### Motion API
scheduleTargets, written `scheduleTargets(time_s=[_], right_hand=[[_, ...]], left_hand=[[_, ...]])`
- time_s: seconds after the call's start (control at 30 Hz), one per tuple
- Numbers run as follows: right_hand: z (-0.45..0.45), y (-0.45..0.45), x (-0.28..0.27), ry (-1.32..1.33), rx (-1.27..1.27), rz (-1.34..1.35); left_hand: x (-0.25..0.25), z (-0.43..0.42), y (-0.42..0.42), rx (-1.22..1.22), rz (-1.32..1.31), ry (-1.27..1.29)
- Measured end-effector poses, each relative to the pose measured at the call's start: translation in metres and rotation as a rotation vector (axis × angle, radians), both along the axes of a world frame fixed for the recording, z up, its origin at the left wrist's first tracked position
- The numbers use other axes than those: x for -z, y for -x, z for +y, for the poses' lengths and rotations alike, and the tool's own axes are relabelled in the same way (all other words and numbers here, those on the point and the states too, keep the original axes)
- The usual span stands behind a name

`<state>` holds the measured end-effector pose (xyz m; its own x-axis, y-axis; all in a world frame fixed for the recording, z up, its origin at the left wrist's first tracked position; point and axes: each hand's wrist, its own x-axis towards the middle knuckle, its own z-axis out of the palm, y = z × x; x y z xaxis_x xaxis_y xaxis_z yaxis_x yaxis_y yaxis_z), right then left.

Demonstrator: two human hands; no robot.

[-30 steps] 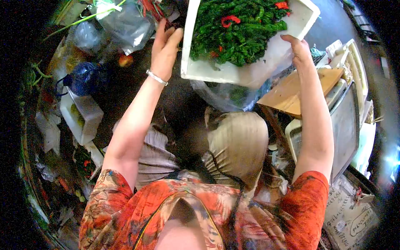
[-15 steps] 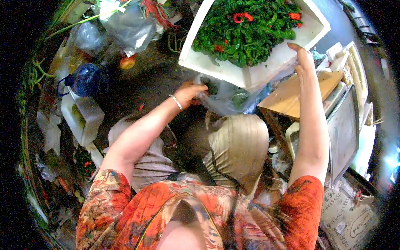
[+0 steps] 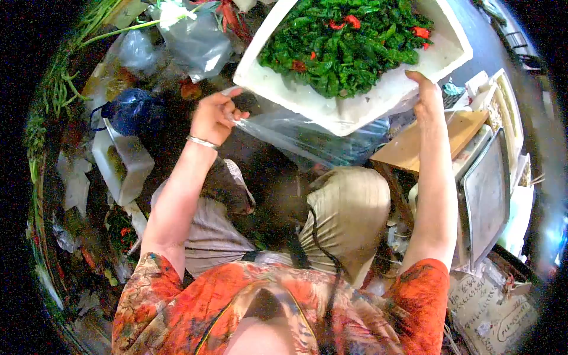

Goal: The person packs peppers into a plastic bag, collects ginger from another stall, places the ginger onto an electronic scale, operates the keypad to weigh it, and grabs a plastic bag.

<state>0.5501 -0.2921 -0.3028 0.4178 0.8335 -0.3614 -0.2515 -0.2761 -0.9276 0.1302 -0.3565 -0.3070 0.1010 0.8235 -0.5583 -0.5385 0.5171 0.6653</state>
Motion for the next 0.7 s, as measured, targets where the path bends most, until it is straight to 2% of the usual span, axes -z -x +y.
scheduleTargets(time_s=[0.23,0.27,0.33,0.43,0.6,0.67,0.7], right_hand=[[-0.009,0.025,-0.045,0.041,-0.056,0.082],[-0.010,0.026,-0.044,0.043,-0.059,0.080],[-0.011,0.029,-0.038,0.058,-0.024,0.098],[-0.013,0.032,-0.016,0.056,0.020,-0.006],[-0.021,0.056,0.013,-0.033,-0.010,-0.018],[-0.028,0.059,0.015,0.119,0.011,-0.092],[-0.031,0.058,0.021,0.120,0.006,-0.090]], left_hand=[[-0.057,0.002,0.027,-0.075,0.052,-0.118],[-0.057,0.003,0.033,-0.052,0.091,-0.201],[-0.057,0.004,0.034,-0.067,0.065,-0.157],[-0.030,0.010,0.042,-0.025,0.002,-0.096],[-0.005,0.017,0.049,-0.098,0.007,0.001],[0.004,0.020,0.052,-0.089,-0.017,0.023],[0.006,0.020,0.052,-0.076,0.053,0.025]])
